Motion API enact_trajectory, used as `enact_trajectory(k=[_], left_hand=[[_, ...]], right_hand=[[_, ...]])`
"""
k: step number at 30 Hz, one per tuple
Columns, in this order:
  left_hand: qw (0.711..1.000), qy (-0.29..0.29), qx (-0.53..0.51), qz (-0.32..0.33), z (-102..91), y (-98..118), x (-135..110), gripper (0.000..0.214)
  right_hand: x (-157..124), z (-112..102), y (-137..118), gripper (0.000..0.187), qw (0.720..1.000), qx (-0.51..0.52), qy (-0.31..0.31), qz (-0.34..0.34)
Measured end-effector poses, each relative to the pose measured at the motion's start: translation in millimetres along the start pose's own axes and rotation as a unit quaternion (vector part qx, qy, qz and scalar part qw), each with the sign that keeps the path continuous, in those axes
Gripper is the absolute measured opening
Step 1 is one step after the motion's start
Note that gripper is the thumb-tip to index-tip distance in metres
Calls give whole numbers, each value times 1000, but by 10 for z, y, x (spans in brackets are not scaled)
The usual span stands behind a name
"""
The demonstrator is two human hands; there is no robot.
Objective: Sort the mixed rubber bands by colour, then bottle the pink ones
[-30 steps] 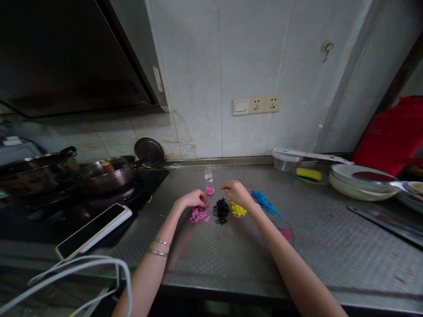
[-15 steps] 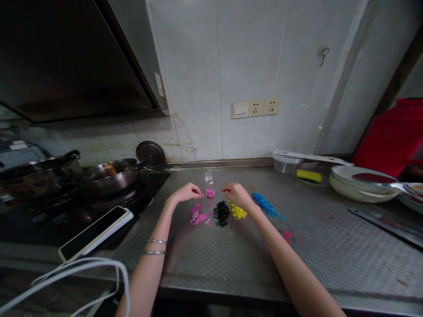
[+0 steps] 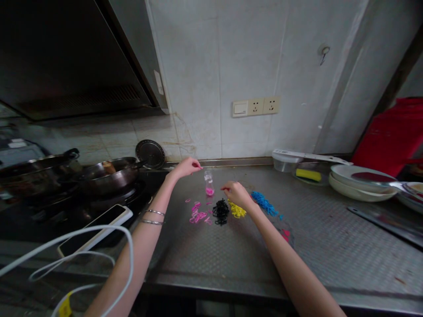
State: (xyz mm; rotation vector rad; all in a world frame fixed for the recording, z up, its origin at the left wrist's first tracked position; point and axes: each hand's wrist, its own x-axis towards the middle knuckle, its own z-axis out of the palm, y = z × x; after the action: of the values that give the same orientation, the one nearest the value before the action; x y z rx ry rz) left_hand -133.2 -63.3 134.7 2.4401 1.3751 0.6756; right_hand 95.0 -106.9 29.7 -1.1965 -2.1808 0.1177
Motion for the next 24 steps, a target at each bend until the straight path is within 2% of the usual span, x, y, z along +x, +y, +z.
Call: enact_trajectory(k=[4, 8, 13, 24], left_hand=[[996, -16, 73, 43, 38, 41, 157, 21], [990, -49, 121, 49, 81, 111, 246, 19], [988, -93, 116, 41, 98, 165, 308, 18], [984, -121, 127, 10, 111, 236, 354, 23]], right_hand=[[2, -24, -15, 29, 1000, 7, 3, -6], [-2, -40, -32, 29, 1000, 4, 6, -10], [-19, -52, -56, 28, 1000, -13, 9, -1], [-28, -69, -81, 26, 1000, -21, 21, -10]])
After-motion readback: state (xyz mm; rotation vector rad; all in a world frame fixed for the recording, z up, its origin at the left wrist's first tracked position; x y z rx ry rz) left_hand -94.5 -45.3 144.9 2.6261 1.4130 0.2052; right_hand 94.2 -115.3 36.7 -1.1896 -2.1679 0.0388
